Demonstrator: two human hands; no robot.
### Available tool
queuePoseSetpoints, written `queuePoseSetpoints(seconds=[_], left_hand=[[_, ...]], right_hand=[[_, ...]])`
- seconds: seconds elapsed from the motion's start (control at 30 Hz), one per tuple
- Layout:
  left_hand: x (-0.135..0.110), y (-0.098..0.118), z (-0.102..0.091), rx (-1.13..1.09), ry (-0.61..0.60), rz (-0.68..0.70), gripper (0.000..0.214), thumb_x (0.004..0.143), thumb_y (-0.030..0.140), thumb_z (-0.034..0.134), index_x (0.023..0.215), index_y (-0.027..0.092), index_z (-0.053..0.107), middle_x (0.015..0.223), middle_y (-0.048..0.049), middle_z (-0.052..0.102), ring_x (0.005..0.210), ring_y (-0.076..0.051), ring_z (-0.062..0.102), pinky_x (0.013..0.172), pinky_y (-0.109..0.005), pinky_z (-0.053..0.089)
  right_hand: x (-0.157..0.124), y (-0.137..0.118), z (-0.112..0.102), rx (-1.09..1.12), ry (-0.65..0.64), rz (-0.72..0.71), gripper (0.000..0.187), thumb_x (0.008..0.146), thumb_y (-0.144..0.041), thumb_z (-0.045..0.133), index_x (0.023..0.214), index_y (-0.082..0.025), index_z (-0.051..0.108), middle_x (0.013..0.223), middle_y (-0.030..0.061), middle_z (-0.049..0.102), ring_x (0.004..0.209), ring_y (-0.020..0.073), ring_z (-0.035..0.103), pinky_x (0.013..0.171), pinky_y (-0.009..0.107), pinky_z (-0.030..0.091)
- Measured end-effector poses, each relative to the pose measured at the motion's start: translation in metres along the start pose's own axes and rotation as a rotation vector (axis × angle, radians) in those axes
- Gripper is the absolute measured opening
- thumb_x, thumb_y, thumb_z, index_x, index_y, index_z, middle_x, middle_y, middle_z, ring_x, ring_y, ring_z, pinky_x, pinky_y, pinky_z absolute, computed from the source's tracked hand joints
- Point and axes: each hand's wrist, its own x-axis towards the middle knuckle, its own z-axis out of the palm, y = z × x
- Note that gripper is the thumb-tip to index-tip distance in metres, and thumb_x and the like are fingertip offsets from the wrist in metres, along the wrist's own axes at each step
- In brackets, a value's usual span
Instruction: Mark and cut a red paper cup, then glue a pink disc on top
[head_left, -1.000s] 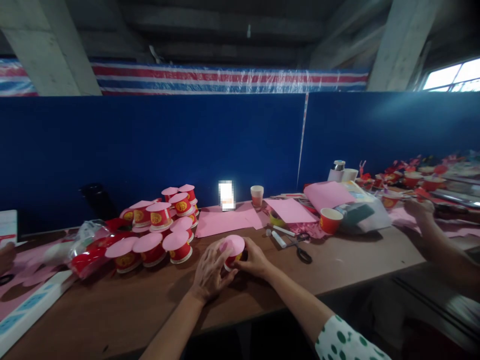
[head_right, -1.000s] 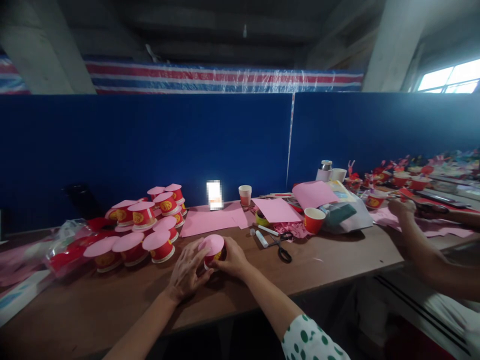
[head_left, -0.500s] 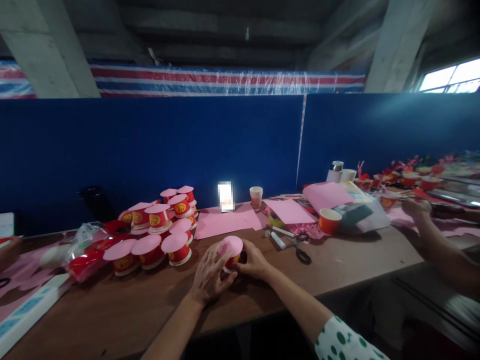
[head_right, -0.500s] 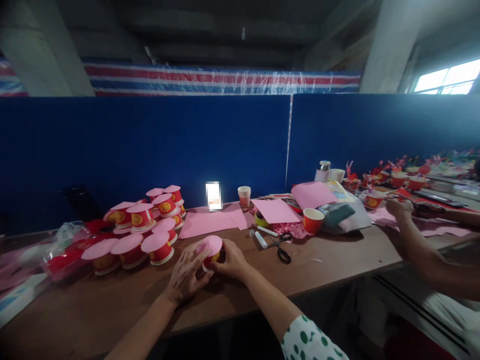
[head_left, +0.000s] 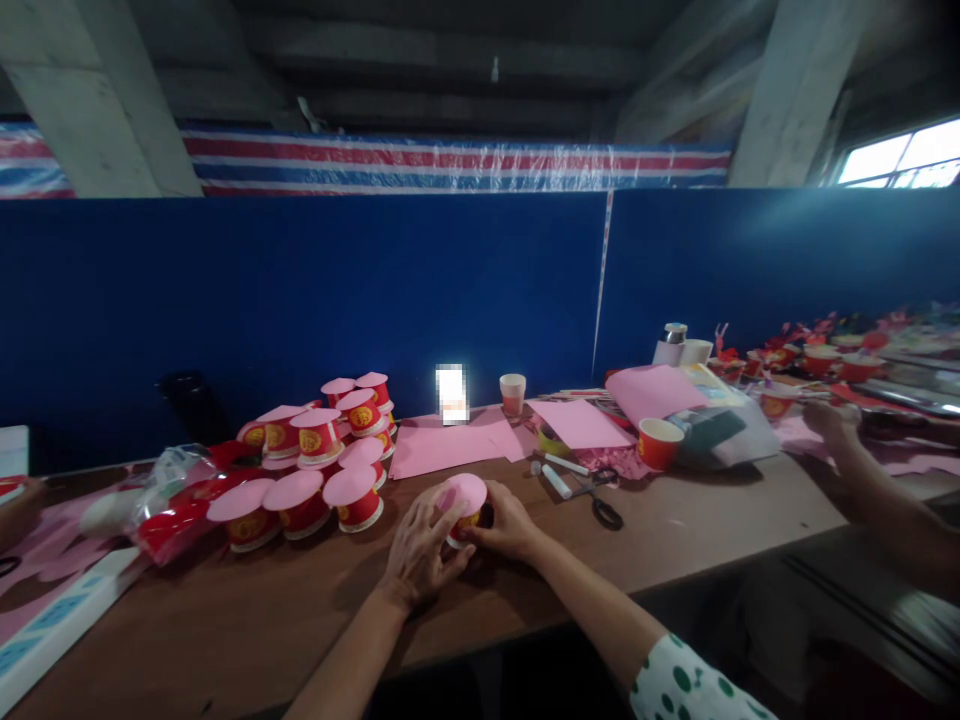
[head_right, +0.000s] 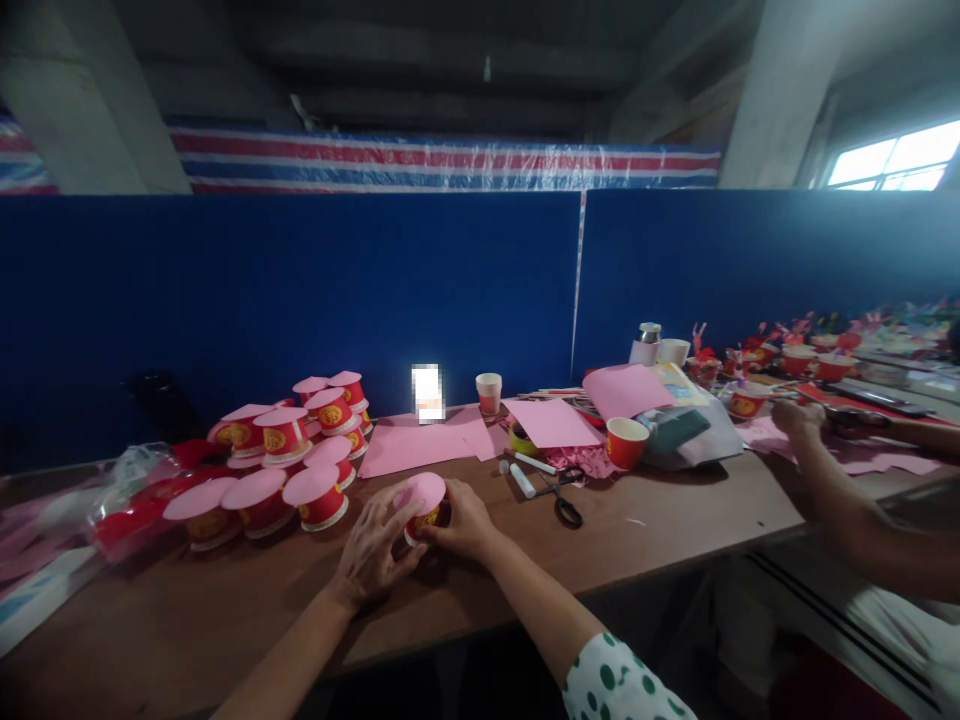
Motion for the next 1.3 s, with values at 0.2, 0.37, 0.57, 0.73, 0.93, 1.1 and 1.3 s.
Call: queuePoseSetpoints(seconds=[0.2, 0.37, 0.57, 0.73, 0.93, 1.1, 1.3], left_hand=[[-0.0005, -0.0004, -0.0019, -0.015, -0.014, -0.017, 0.050, 0.076, 0.035, 0.057, 0.121, 0.019, 0.046, 0.131, -0.0166, 0.039, 0.121, -0.031, 0.036, 0.094, -0.048, 0.039], [-0.0011, 0.0000, -0.0016, -0.009, -0.034, -0.015, 0.053, 0.075, 0.036, 0.057, 0.124, 0.017, 0.044, 0.133, -0.0177, 0.036, 0.123, -0.032, 0.034, 0.095, -0.048, 0.038], [-0.0021, -0.0014, 0.0010, -0.019, -0.025, -0.014, 0.051, 0.076, 0.035, 0.057, 0.123, 0.019, 0.045, 0.132, -0.0170, 0.036, 0.121, -0.032, 0.036, 0.094, -0.049, 0.039], [-0.0022, -0.0014, 0.0001, -0.024, -0.017, -0.017, 0.052, 0.075, 0.038, 0.057, 0.122, 0.019, 0.045, 0.131, -0.0165, 0.039, 0.121, -0.032, 0.036, 0.094, -0.049, 0.039], [-0.0011, -0.0006, -0.0006, -0.025, -0.013, -0.019, 0.051, 0.074, 0.036, 0.058, 0.122, 0.020, 0.047, 0.129, -0.0155, 0.041, 0.120, -0.031, 0.038, 0.094, -0.047, 0.039], [-0.0007, -0.0005, -0.0016, -0.029, -0.009, -0.015, 0.050, 0.074, 0.035, 0.058, 0.120, 0.018, 0.049, 0.131, -0.0165, 0.039, 0.121, -0.031, 0.037, 0.095, -0.047, 0.038], [-0.0009, -0.0003, -0.0015, -0.008, -0.010, -0.001, 0.051, 0.074, 0.036, 0.058, 0.122, 0.019, 0.048, 0.131, -0.0163, 0.039, 0.120, -0.031, 0.038, 0.094, -0.047, 0.039]], right_hand=[[0.0002, 0.0001, 0.0003, -0.009, 0.012, -0.002, 0.064, 0.059, -0.043, 0.075, 0.114, -0.019, 0.052, 0.105, 0.0077, 0.059, 0.095, 0.0240, 0.054, 0.082, 0.036, 0.042], [-0.0011, -0.0005, 0.0007, -0.007, 0.003, -0.006, 0.060, 0.064, -0.042, 0.071, 0.117, -0.020, 0.051, 0.106, 0.0074, 0.060, 0.096, 0.0241, 0.054, 0.082, 0.036, 0.043], [0.0000, 0.0006, 0.0010, -0.016, 0.022, -0.005, 0.069, 0.057, -0.044, 0.077, 0.116, -0.018, 0.051, 0.106, 0.0081, 0.059, 0.096, 0.0248, 0.053, 0.083, 0.037, 0.042], [-0.0018, -0.0022, 0.0004, -0.012, 0.002, -0.011, 0.059, 0.067, -0.042, 0.070, 0.117, -0.020, 0.050, 0.107, 0.0070, 0.060, 0.096, 0.0235, 0.054, 0.082, 0.035, 0.043], [0.0001, -0.0017, 0.0003, -0.021, 0.018, 0.014, 0.064, 0.056, -0.044, 0.077, 0.109, -0.018, 0.054, 0.101, 0.0078, 0.060, 0.092, 0.0246, 0.054, 0.080, 0.036, 0.043], [-0.0012, -0.0034, -0.0009, -0.001, 0.001, 0.001, 0.062, 0.062, -0.041, 0.074, 0.116, -0.020, 0.051, 0.104, 0.0066, 0.059, 0.094, 0.0233, 0.054, 0.081, 0.035, 0.042], [-0.0012, -0.0018, -0.0007, 0.018, 0.004, 0.015, 0.065, 0.058, -0.044, 0.076, 0.113, -0.017, 0.053, 0.105, 0.0090, 0.060, 0.096, 0.0260, 0.053, 0.083, 0.038, 0.042]])
